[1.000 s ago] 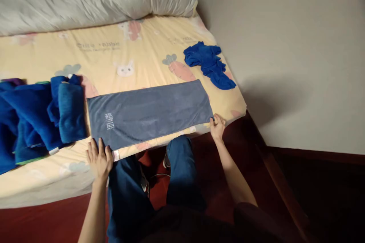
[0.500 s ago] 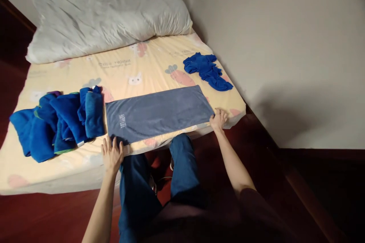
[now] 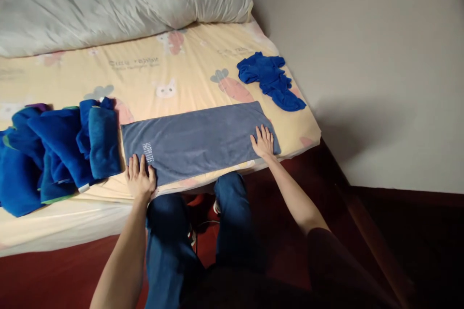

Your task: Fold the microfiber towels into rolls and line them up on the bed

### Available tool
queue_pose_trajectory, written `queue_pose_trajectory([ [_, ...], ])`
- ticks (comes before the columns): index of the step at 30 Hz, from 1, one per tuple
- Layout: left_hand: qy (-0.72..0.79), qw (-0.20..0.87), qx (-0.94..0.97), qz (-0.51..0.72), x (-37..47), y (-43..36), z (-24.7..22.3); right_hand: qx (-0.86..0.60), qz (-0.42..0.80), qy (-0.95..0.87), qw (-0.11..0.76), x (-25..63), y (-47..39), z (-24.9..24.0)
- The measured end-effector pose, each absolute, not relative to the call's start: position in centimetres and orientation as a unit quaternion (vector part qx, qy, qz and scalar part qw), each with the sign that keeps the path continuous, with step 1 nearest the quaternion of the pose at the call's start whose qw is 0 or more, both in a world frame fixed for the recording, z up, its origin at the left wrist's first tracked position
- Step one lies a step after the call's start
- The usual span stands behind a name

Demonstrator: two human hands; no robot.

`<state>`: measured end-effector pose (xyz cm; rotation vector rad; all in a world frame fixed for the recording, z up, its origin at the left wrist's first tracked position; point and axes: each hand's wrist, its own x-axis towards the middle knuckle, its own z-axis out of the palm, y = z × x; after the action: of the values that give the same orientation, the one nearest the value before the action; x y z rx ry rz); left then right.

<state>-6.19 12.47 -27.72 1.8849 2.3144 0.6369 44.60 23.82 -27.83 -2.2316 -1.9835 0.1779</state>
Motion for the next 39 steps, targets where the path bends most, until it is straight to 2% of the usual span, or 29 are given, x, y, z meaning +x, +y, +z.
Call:
queue_pose_trajectory([
  [4,0.76,0.049,0.614,0.209,-6.2,12.6,-27.5,-0.741,0.017,-0.662,0.114,44.1,28.5,-26.0],
  [9,0.766,0.075,0.602,0.213,-6.1,12.7,-27.5,-0.733,0.065,-0.676,0.04,42.1,32.5,-27.8],
  [29,0.778,0.06,0.601,0.173,-6.7,12.5,-28.6,-0.754,0.077,-0.652,0.036,44.7,40.6,-30.1],
  [33,0.777,0.065,0.605,0.16,-6.5,12.1,-28.0,-0.736,0.064,-0.673,0.031,43.7,37.9,-28.2],
  [36,0.767,0.074,0.622,0.14,-6.8,12.8,-26.8,-0.695,0.008,-0.715,0.075,43.3,32.3,-27.2],
  [39,0.749,0.067,0.649,0.119,-7.7,16.2,-25.3,-0.669,0.007,-0.737,0.091,44.2,26.5,-27.9],
])
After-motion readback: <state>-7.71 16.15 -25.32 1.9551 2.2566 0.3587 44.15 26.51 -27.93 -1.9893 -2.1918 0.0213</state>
